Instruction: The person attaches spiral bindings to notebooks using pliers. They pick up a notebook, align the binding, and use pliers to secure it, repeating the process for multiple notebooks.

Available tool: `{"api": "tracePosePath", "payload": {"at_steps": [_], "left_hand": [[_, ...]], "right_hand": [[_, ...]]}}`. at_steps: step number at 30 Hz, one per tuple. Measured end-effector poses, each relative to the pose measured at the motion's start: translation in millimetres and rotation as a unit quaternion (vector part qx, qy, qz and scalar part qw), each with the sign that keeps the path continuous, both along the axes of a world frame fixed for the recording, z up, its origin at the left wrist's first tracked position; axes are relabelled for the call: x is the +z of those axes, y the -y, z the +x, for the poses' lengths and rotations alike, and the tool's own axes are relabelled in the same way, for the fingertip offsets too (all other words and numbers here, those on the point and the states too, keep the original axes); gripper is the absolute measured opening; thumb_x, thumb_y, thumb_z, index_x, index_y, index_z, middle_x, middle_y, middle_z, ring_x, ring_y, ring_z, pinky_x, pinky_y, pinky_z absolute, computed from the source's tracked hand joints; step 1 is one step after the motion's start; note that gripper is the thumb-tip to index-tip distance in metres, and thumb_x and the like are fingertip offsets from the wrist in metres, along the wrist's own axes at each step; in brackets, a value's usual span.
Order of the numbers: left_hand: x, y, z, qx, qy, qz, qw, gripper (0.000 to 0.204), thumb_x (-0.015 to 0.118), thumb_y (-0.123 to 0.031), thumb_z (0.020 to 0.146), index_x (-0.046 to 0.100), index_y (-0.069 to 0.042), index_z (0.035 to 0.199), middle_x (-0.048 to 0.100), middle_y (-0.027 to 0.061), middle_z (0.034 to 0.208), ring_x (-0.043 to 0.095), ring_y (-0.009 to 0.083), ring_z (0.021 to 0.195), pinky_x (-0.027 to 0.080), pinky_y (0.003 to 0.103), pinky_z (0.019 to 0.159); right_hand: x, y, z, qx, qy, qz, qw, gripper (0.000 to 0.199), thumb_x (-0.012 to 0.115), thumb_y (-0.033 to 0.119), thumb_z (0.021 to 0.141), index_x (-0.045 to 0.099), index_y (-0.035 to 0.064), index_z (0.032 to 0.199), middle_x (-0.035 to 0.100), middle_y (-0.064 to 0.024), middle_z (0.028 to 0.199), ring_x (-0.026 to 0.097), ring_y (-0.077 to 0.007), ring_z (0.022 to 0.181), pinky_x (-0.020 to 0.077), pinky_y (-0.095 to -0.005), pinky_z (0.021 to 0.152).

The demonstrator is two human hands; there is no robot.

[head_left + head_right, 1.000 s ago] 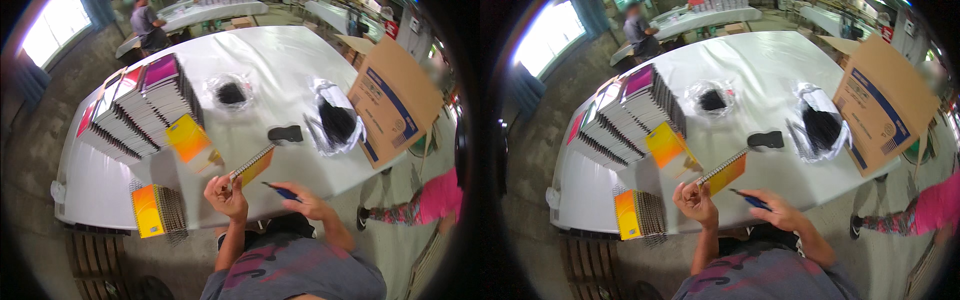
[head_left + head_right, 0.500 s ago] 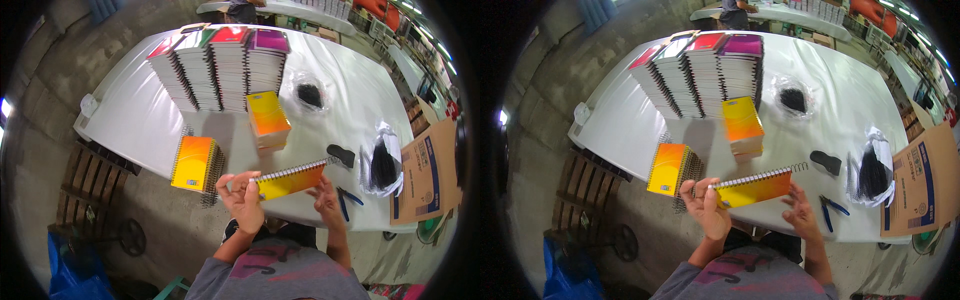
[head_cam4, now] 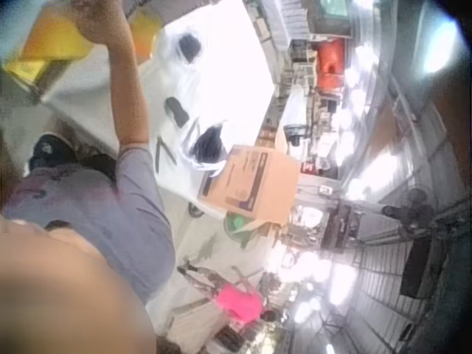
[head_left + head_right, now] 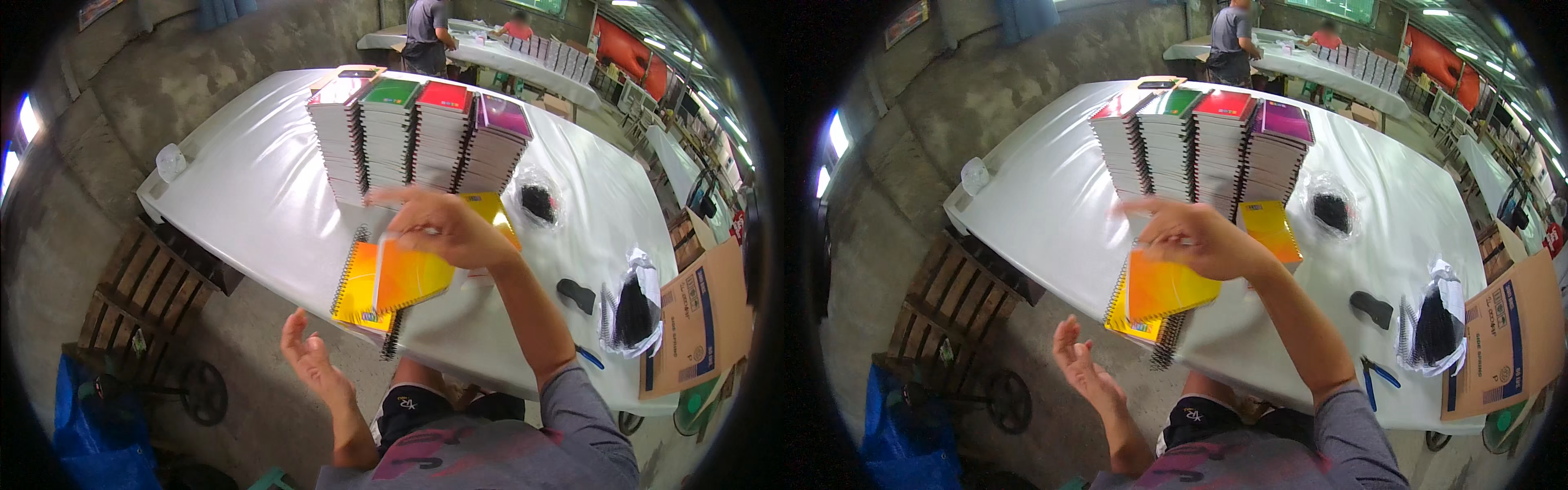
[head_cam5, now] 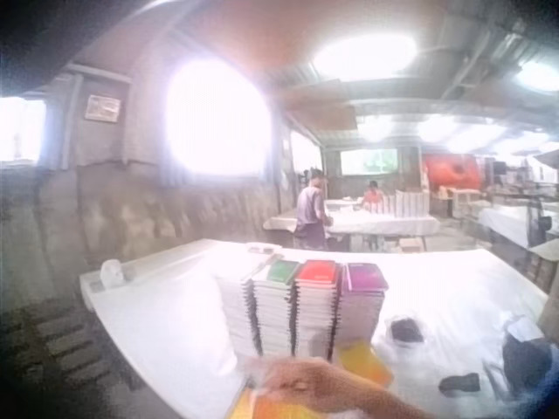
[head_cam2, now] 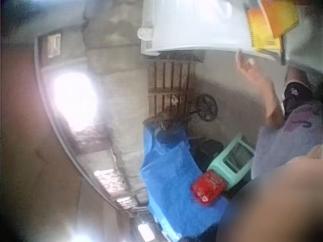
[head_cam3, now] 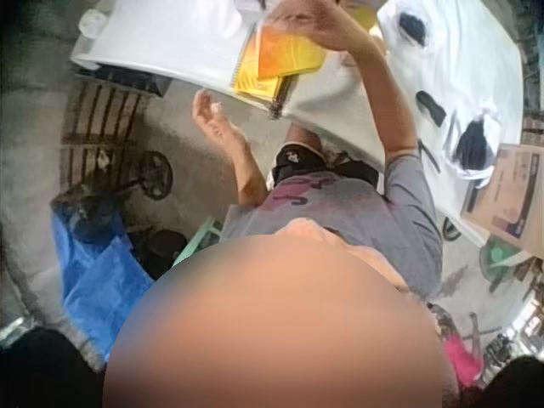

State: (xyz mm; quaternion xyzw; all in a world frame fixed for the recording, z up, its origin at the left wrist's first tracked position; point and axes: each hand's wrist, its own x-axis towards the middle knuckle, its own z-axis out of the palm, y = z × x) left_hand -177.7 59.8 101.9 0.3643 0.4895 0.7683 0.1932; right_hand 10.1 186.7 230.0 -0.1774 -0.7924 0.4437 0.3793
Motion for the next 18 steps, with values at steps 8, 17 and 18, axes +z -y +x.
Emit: {"api": "tracePosePath", "payload": {"at_steps": [8,17,18], "left_hand": [[-29,-19,-8,-0.197,0.040,0.012,0.980,0.071,0.046,-0.052,0.089,0.032,-0.001,0.136,0.040,0.0142,0.134,0.036,0.0223,0.125,0.026,0.037,0.102],[-38,-29,4,-0.128,-0.080,0.001,0.989,0.050,0.038,-0.038,0.096,0.042,0.000,0.128,0.045,0.0179,0.127,0.044,0.0234,0.117,0.033,0.035,0.099],[-42,-34,5,-0.115,-0.107,0.010,0.987,0.049,0.037,-0.038,0.096,0.043,0.000,0.126,0.046,0.0186,0.127,0.044,0.0232,0.117,0.033,0.035,0.099]], "right_hand": [[3,-34,-110,0.350,0.432,0.108,0.824,0.032,0.068,0.013,0.073,0.064,0.0072,0.104,0.067,-0.0090,0.091,0.063,-0.0196,0.086,0.0480,-0.0304,0.077],[-55,-50,-18,-0.043,0.195,0.093,0.975,0.045,0.063,0.033,0.082,0.057,0.0047,0.116,0.058,-0.0139,0.115,0.053,-0.0242,0.108,0.0399,-0.0344,0.092],[-72,-48,-9,-0.085,0.174,0.094,0.977,0.044,0.061,0.033,0.084,0.056,0.0034,0.116,0.058,-0.0137,0.114,0.054,-0.0230,0.106,0.0401,-0.0332,0.092]]}}
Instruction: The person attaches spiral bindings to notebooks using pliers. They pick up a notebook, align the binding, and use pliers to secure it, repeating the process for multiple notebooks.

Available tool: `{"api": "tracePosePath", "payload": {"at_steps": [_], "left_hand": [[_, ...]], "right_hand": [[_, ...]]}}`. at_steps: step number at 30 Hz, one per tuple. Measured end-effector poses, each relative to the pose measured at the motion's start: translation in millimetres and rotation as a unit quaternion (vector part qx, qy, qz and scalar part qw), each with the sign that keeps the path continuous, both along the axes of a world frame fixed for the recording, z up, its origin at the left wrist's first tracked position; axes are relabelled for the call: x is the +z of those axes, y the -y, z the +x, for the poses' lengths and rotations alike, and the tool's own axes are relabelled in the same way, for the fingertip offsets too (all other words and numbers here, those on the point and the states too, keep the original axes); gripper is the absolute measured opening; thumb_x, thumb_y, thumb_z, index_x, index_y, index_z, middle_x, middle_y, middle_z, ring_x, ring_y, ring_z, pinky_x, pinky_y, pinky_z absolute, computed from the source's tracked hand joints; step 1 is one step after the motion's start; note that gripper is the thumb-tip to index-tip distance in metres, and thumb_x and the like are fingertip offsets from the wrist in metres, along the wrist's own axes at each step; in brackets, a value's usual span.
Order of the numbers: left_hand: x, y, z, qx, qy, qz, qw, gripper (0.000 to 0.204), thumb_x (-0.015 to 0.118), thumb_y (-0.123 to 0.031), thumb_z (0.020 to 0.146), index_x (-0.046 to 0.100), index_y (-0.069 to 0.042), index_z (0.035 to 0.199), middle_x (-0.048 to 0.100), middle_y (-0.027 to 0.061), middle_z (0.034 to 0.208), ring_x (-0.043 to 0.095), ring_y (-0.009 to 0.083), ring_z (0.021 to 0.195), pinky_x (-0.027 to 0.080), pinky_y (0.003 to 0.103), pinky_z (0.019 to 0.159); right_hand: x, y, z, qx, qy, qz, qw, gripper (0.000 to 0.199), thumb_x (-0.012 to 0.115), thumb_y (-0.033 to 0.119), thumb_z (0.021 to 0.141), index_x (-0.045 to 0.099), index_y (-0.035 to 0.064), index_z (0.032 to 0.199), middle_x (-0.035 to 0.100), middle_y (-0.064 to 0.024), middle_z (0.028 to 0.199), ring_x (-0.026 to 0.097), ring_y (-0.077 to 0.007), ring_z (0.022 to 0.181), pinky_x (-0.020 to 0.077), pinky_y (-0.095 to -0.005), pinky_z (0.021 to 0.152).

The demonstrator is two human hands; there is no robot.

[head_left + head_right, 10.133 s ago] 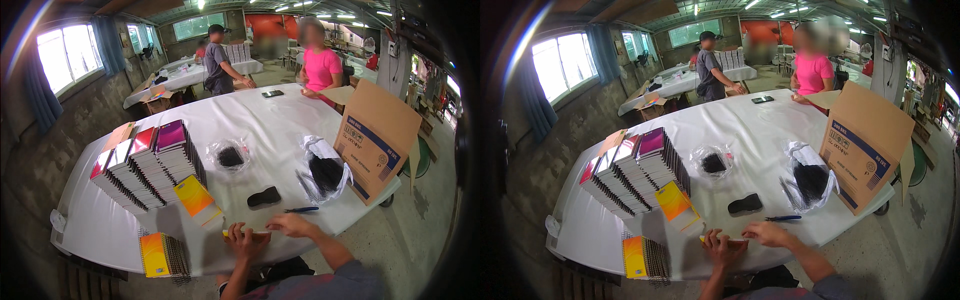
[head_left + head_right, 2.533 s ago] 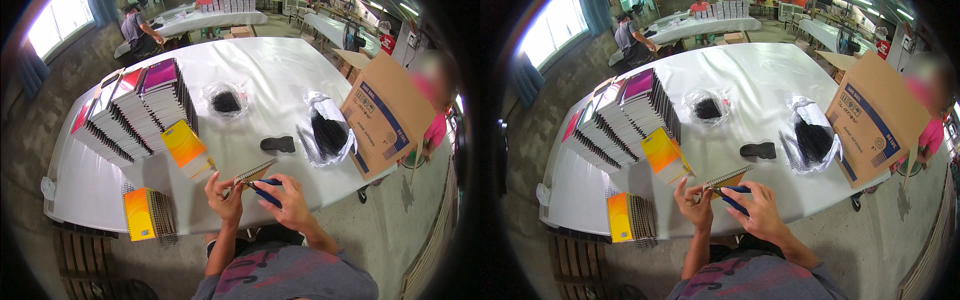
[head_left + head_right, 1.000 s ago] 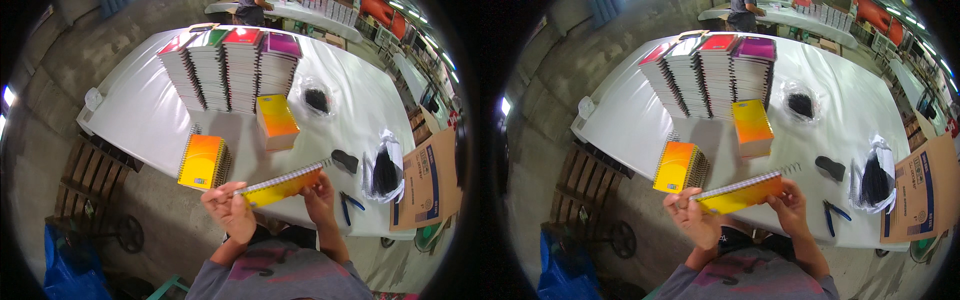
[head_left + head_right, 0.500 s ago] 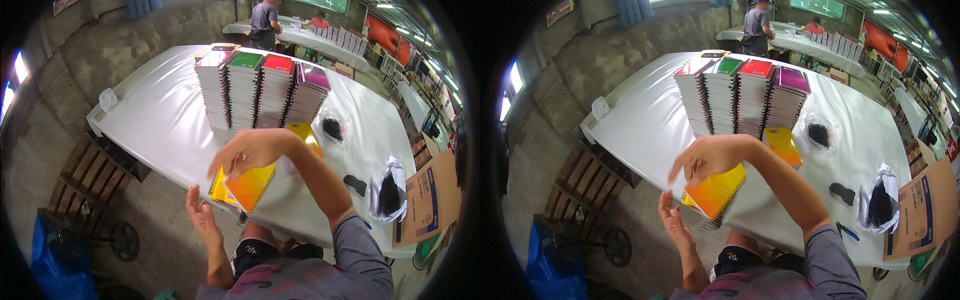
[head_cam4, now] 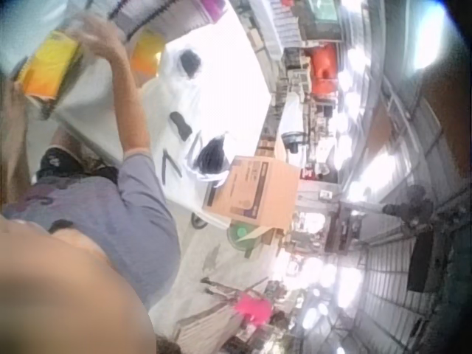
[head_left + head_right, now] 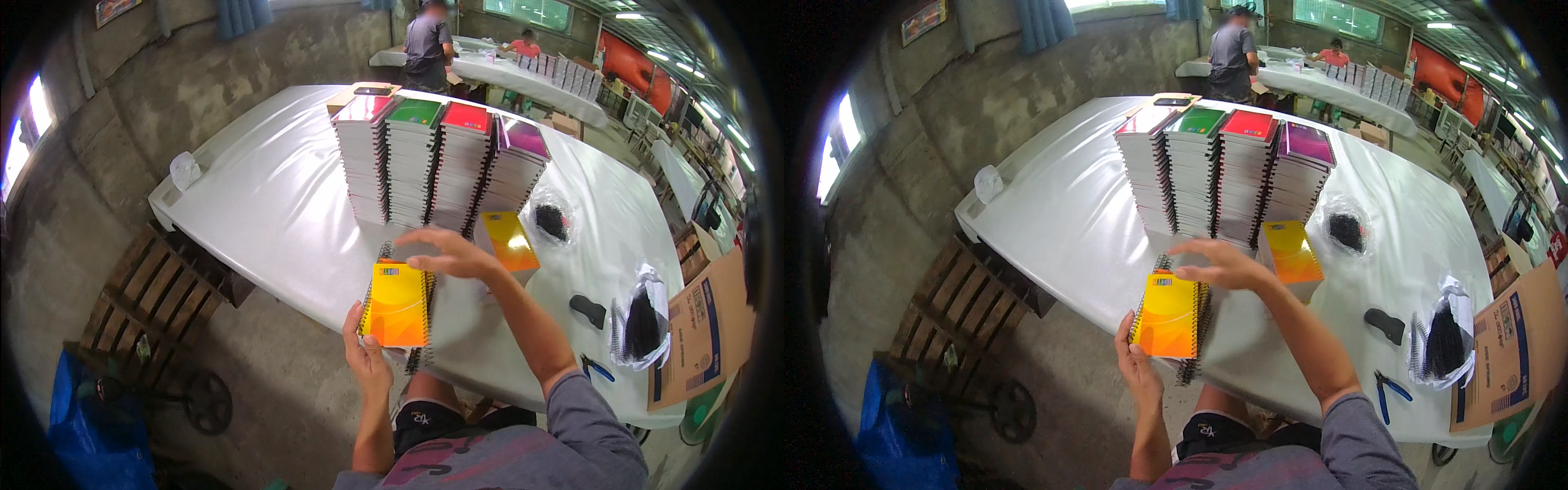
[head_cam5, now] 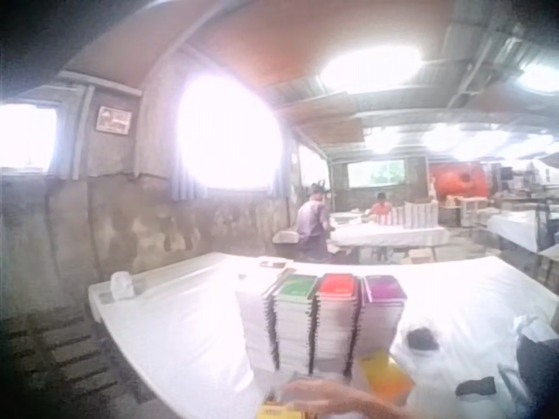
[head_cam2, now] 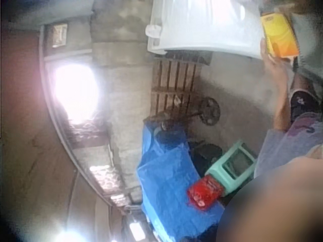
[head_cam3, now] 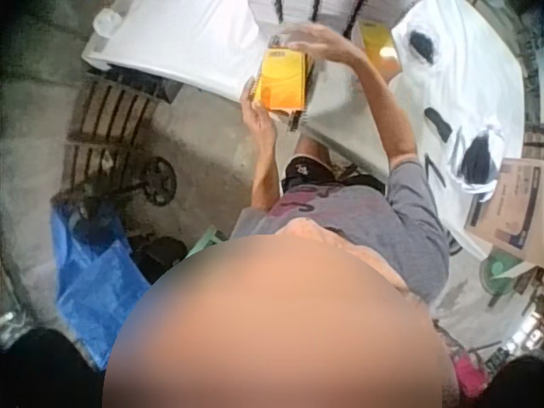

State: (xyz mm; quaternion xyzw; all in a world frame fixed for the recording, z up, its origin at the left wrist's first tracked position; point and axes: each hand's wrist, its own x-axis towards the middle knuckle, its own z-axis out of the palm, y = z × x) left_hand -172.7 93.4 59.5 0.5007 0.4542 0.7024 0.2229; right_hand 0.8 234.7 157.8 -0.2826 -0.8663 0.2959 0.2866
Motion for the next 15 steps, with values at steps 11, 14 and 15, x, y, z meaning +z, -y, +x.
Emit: {"api": "tracePosePath", "payload": {"at_steps": [11,14,15], "left_hand": [[9,-22,18,0.052,0.099,0.031,0.993,0.048,0.031,-0.037,0.098,0.051,0.005,0.109,0.054,0.0176,0.115,0.053,0.0229,0.104,0.042,0.034,0.090],[9,-26,22,0.076,0.129,0.023,0.988,0.048,0.033,-0.038,0.098,0.053,0.006,0.103,0.055,0.0189,0.112,0.054,0.0232,0.102,0.043,0.034,0.090],[9,-27,22,0.086,0.137,0.018,0.987,0.048,0.034,-0.038,0.098,0.053,0.006,0.101,0.056,0.0195,0.112,0.054,0.0233,0.102,0.043,0.034,0.089]], "right_hand": [[-79,47,-34,-0.181,-0.390,-0.206,0.879,0.036,0.045,0.027,0.095,0.056,-0.0015,0.115,0.061,-0.0048,0.101,0.053,-0.0098,0.091,0.0387,-0.0226,0.086],[-86,49,-46,-0.231,-0.380,-0.176,0.878,0.038,0.044,0.029,0.096,0.056,-0.0016,0.115,0.061,-0.0052,0.103,0.054,-0.0096,0.093,0.0396,-0.0226,0.086],[-86,50,-47,-0.227,-0.399,-0.191,0.867,0.038,0.043,0.029,0.096,0.056,-0.0018,0.114,0.061,-0.0052,0.103,0.054,-0.0094,0.094,0.0400,-0.0226,0.086]]}}
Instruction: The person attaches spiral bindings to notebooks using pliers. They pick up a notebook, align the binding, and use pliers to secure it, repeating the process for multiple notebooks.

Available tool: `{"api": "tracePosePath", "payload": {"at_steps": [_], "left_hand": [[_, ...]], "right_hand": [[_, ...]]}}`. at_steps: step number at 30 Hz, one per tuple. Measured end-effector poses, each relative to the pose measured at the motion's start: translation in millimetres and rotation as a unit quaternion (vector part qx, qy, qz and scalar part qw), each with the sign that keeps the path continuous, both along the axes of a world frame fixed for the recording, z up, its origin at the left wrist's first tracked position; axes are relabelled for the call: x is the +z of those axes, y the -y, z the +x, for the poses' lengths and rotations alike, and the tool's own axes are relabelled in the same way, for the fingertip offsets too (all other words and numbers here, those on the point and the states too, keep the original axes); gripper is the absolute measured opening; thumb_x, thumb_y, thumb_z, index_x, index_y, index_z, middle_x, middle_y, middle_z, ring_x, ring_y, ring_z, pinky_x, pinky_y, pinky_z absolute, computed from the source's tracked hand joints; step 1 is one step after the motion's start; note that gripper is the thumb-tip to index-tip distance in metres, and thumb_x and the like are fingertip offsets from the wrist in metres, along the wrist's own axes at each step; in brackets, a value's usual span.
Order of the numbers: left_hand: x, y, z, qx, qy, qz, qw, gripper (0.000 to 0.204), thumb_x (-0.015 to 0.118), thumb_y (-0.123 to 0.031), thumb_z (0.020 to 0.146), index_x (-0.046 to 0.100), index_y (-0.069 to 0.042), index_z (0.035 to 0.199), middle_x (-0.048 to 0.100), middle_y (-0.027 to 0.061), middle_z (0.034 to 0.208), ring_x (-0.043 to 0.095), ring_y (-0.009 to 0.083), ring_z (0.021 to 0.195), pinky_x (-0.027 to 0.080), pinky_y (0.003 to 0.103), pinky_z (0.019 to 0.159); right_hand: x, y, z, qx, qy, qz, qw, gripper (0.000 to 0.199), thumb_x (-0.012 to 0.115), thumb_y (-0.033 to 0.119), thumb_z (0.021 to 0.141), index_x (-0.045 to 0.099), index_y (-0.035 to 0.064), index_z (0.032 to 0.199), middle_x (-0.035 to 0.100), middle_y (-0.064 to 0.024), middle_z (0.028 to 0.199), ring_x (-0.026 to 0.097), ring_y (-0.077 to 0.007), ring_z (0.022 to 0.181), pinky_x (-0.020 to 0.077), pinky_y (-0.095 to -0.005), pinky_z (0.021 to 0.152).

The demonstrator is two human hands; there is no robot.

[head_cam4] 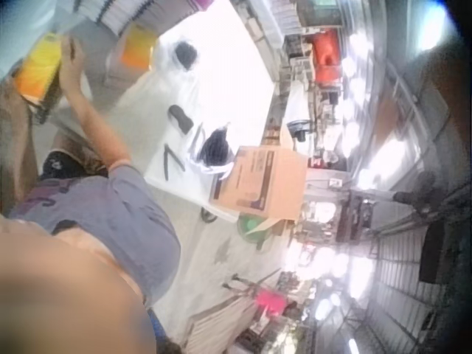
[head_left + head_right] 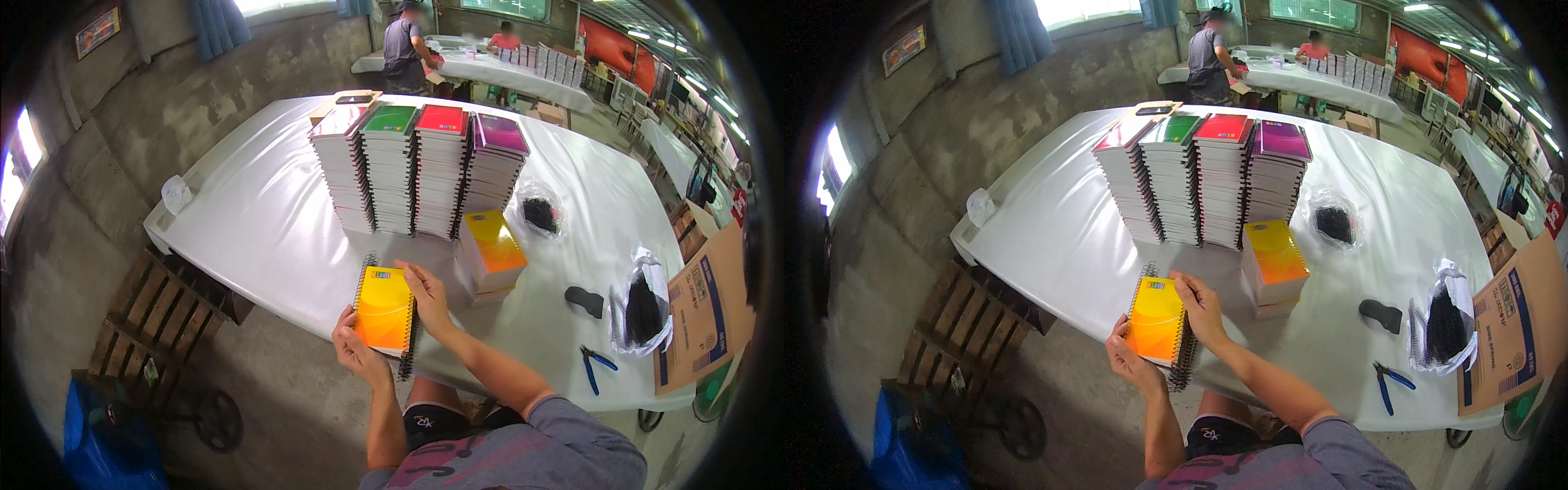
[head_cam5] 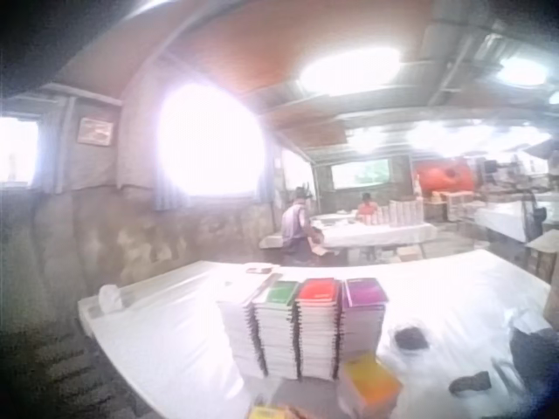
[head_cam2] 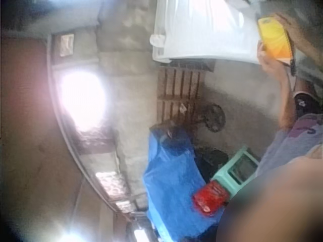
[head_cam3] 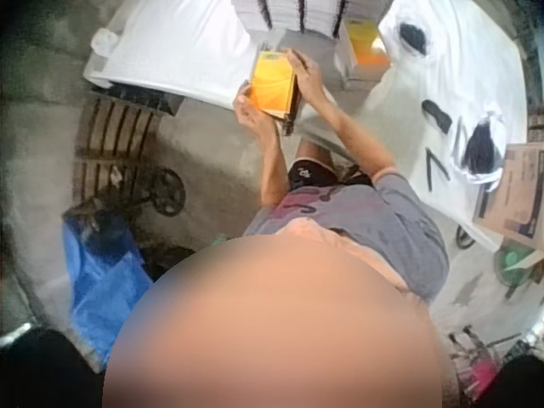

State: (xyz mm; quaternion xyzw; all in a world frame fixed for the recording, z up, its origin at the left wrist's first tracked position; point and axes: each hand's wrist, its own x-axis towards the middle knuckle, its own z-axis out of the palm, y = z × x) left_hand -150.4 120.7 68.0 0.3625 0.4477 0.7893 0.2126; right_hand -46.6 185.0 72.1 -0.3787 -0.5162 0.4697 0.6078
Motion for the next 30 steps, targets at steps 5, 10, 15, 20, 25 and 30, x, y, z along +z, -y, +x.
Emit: {"api": "tracePosePath", "payload": {"at_steps": [5,10,15,20,25,30], "left_hand": [[-7,-5,3,0.005,0.095,0.092,0.991,0.041,0.036,-0.031,0.098,0.054,0.006,0.096,0.056,0.0193,0.110,0.055,0.0238,0.098,0.043,0.035,0.088],[-8,-6,5,0.035,0.014,0.032,0.999,0.040,0.037,-0.032,0.097,0.054,0.003,0.091,0.056,0.0182,0.110,0.055,0.0210,0.095,0.046,0.034,0.084],[-13,-7,5,0.029,0.037,0.050,0.998,0.035,0.038,-0.026,0.097,0.054,0.004,0.090,0.056,0.0187,0.109,0.055,0.0208,0.094,0.045,0.033,0.084],[-5,-6,7,-0.008,0.088,0.067,0.994,0.036,0.039,-0.028,0.097,0.053,0.004,0.090,0.055,0.0183,0.109,0.055,0.0198,0.093,0.047,0.033,0.082],[-4,-5,5,-0.023,0.070,0.060,0.996,0.037,0.037,-0.030,0.097,0.052,0.004,0.092,0.055,0.0176,0.109,0.054,0.0203,0.095,0.046,0.034,0.085],[-13,-4,-11,0.030,0.058,0.016,0.998,0.040,0.032,-0.034,0.097,0.052,0.000,0.098,0.052,0.0135,0.113,0.047,0.0211,0.107,0.038,0.037,0.092]], "right_hand": [[9,1,-5,-0.026,-0.077,0.006,0.997,0.039,0.043,0.030,0.096,0.057,-0.0022,0.112,0.062,-0.0063,0.100,0.056,-0.0098,0.089,0.0434,-0.0227,0.081],[-6,-4,-3,-0.014,-0.042,-0.014,0.999,0.035,0.042,0.027,0.096,0.058,-0.0021,0.109,0.063,-0.0075,0.093,0.058,-0.0099,0.081,0.0451,-0.0220,0.076],[-6,-2,-3,-0.032,-0.027,-0.005,0.999,0.027,0.045,0.023,0.095,0.058,-0.0010,0.100,0.061,-0.0045,0.089,0.053,-0.0067,0.080,0.0427,-0.0199,0.073],[-6,-3,2,-0.036,0.016,0.012,0.999,0.024,0.048,0.022,0.094,0.057,-0.0002,0.096,0.059,-0.0027,0.085,0.050,-0.0062,0.078,0.0410,-0.0209,0.072],[-8,-4,1,-0.037,0.010,0.015,0.999,0.027,0.047,0.024,0.094,0.056,-0.0002,0.100,0.060,-0.0069,0.085,0.053,-0.0111,0.078,0.0416,-0.0246,0.073],[46,14,38,-0.186,0.272,0.277,0.903,0.036,0.058,0.020,0.084,0.049,0.0054,0.115,0.051,-0.0127,0.113,0.046,-0.0266,0.110,0.0366,-0.0366,0.089]]}}
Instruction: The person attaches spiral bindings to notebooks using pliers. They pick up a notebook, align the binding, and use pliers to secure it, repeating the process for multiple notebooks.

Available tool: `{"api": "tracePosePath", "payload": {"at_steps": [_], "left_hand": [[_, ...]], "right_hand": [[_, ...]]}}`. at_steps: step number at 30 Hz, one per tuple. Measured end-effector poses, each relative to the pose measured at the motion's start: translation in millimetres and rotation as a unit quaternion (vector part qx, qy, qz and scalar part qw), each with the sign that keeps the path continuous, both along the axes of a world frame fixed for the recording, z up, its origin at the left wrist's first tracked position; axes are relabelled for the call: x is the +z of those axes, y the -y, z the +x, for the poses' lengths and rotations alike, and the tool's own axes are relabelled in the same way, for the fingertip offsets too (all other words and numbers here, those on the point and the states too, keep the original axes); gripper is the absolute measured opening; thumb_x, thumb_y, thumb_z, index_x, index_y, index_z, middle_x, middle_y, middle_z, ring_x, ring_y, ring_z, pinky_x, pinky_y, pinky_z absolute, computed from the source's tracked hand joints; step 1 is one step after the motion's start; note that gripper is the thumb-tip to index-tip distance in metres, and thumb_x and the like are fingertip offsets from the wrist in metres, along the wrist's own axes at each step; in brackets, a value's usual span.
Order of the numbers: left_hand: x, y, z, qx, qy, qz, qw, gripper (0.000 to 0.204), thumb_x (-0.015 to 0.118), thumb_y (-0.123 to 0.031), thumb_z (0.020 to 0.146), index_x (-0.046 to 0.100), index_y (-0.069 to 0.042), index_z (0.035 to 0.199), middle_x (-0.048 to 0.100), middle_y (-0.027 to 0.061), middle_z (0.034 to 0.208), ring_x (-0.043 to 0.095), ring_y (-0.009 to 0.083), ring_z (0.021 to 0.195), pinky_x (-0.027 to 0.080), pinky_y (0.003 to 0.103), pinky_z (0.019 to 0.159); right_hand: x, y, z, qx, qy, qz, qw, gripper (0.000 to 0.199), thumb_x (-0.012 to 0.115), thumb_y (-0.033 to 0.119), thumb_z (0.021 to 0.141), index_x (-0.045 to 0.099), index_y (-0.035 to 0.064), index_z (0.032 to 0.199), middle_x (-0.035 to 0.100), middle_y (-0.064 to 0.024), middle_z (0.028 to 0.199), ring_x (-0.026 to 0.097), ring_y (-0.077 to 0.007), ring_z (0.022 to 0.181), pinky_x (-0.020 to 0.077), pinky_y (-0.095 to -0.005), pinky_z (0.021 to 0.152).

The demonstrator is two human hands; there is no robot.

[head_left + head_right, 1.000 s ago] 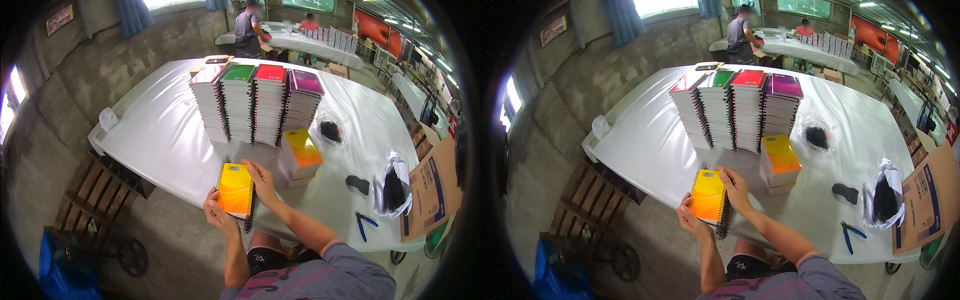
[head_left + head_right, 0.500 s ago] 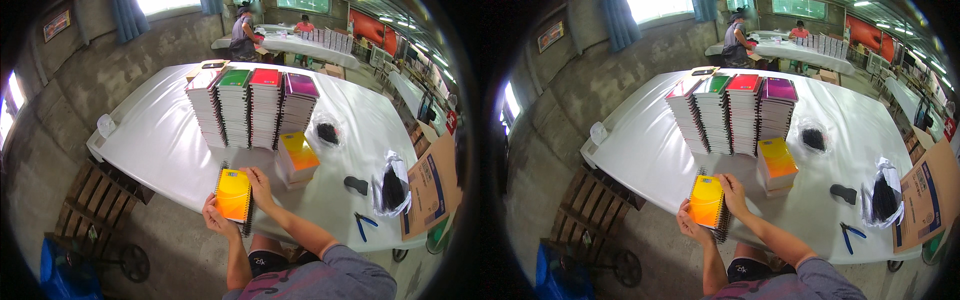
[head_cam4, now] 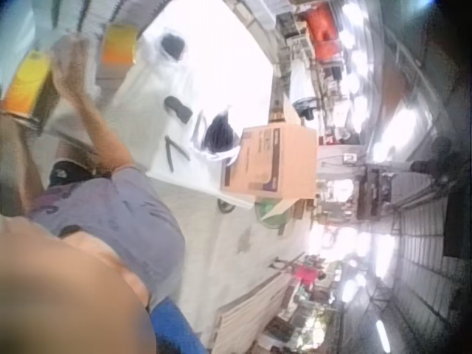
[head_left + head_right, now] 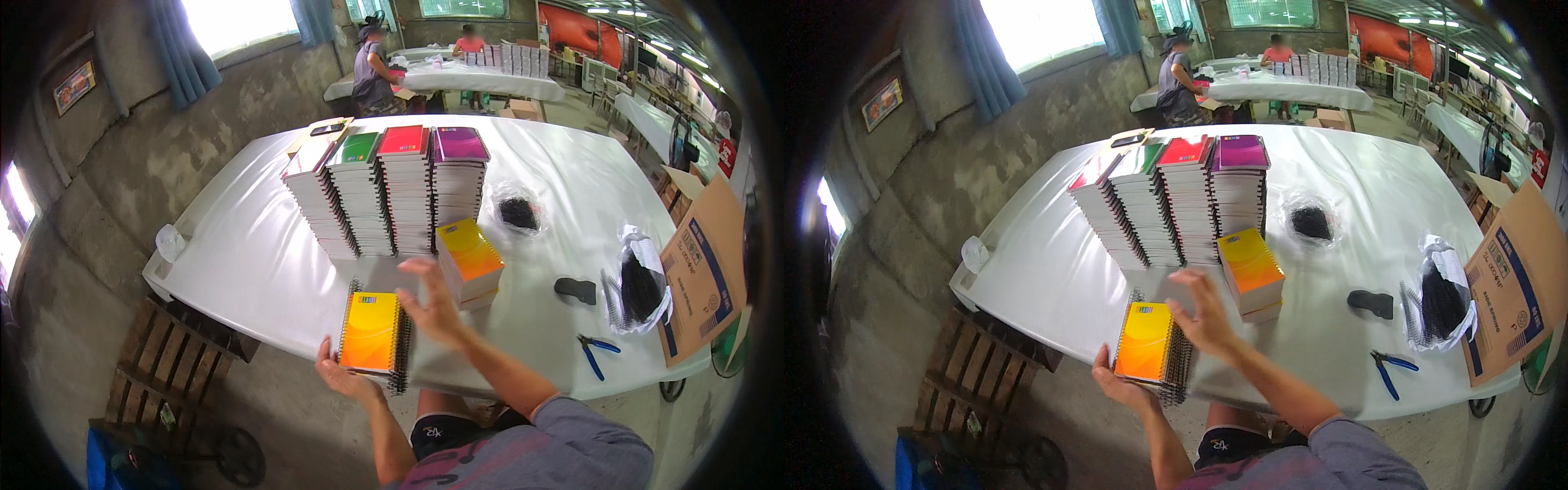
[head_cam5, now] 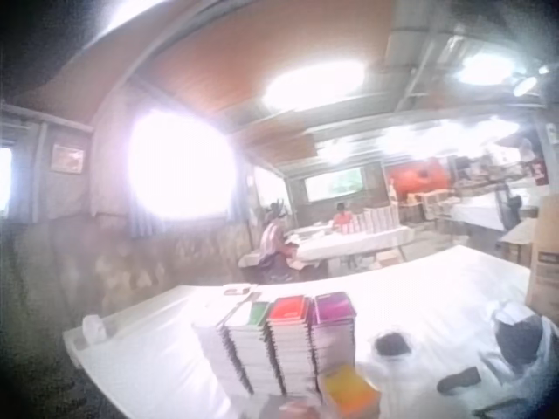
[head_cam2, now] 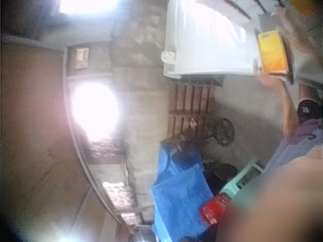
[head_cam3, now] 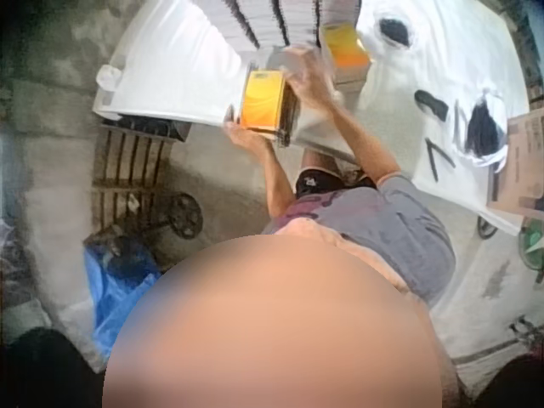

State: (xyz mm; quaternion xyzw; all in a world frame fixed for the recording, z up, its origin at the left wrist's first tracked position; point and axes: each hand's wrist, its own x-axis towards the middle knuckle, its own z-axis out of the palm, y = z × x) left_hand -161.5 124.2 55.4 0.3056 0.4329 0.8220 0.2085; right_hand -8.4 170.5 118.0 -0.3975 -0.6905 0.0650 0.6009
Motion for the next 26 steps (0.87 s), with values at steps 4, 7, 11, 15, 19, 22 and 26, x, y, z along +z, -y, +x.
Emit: {"api": "tracePosePath", "payload": {"at_steps": [4,7,11,15,19,22,26], "left_hand": [[31,22,-9,0.152,-0.076,0.013,0.985,0.037,0.032,-0.034,0.095,0.048,-0.003,0.106,0.047,0.0112,0.116,0.043,0.0209,0.112,0.034,0.037,0.095],[63,41,3,0.205,-0.113,0.127,0.964,0.035,0.034,-0.033,0.093,0.044,-0.004,0.108,0.043,0.0119,0.116,0.041,0.0226,0.113,0.035,0.037,0.094],[82,51,37,0.178,-0.230,0.251,0.923,0.030,0.038,-0.033,0.089,0.041,-0.006,0.101,0.041,0.0123,0.110,0.040,0.0246,0.110,0.035,0.040,0.094],[81,58,70,0.064,-0.305,0.233,0.921,0.023,0.046,-0.026,0.086,0.041,-0.006,0.096,0.041,0.0124,0.104,0.042,0.0263,0.102,0.035,0.040,0.095],[76,61,97,-0.046,-0.315,0.250,0.915,0.025,0.055,-0.024,0.084,0.043,-0.006,0.095,0.043,0.0119,0.101,0.045,0.0266,0.097,0.037,0.041,0.091],[78,56,116,-0.100,-0.351,0.234,0.901,0.031,0.061,-0.028,0.082,0.044,-0.005,0.096,0.045,0.0113,0.099,0.046,0.0268,0.096,0.038,0.041,0.090],[81,59,134,-0.155,-0.422,0.192,0.873,0.038,0.062,-0.032,0.083,0.044,-0.005,0.104,0.046,0.0119,0.104,0.047,0.0290,0.104,0.036,0.043,0.092]], "right_hand": [[45,6,106,-0.257,0.120,-0.039,0.958,0.052,0.065,0.026,0.076,0.047,0.0095,0.122,0.051,-0.0106,0.113,0.046,-0.0291,0.110,0.0354,-0.0422,0.091],[30,1,164,-0.203,0.130,-0.414,0.878,0.066,0.068,0.043,0.075,0.045,0.0073,0.125,0.058,-0.0114,0.101,0.056,-0.0262,0.095,0.0428,-0.0388,0.082],[6,-5,172,-0.002,-0.095,-0.518,0.850,0.062,0.068,0.045,0.075,0.050,0.0027,0.117,0.062,-0.0127,0.095,0.060,-0.0203,0.086,0.0456,-0.0324,0.077],[9,-8,180,-0.024,-0.082,-0.448,0.890,0.050,0.071,0.034,0.074,0.055,-0.0002,0.107,0.064,-0.0143,0.094,0.061,-0.0198,0.086,0.0467,-0.0317,0.077],[18,-12,182,-0.125,0.037,-0.394,0.910,0.044,0.072,0.024,0.071,0.056,-0.0013,0.104,0.064,-0.0165,0.094,0.062,-0.0232,0.088,0.0469,-0.0333,0.079],[27,-3,181,-0.123,-0.006,-0.357,0.926,0.037,0.071,0.016,0.072,0.056,-0.0017,0.100,0.064,-0.0158,0.092,0.063,-0.0250,0.086,0.0484,-0.0335,0.077],[50,44,190,-0.090,-0.001,-0.288,0.953,0.033,0.069,0.014,0.075,0.055,0.0024,0.102,0.065,-0.0126,0.090,0.064,-0.0258,0.082,0.0492,-0.0338,0.077]]}}
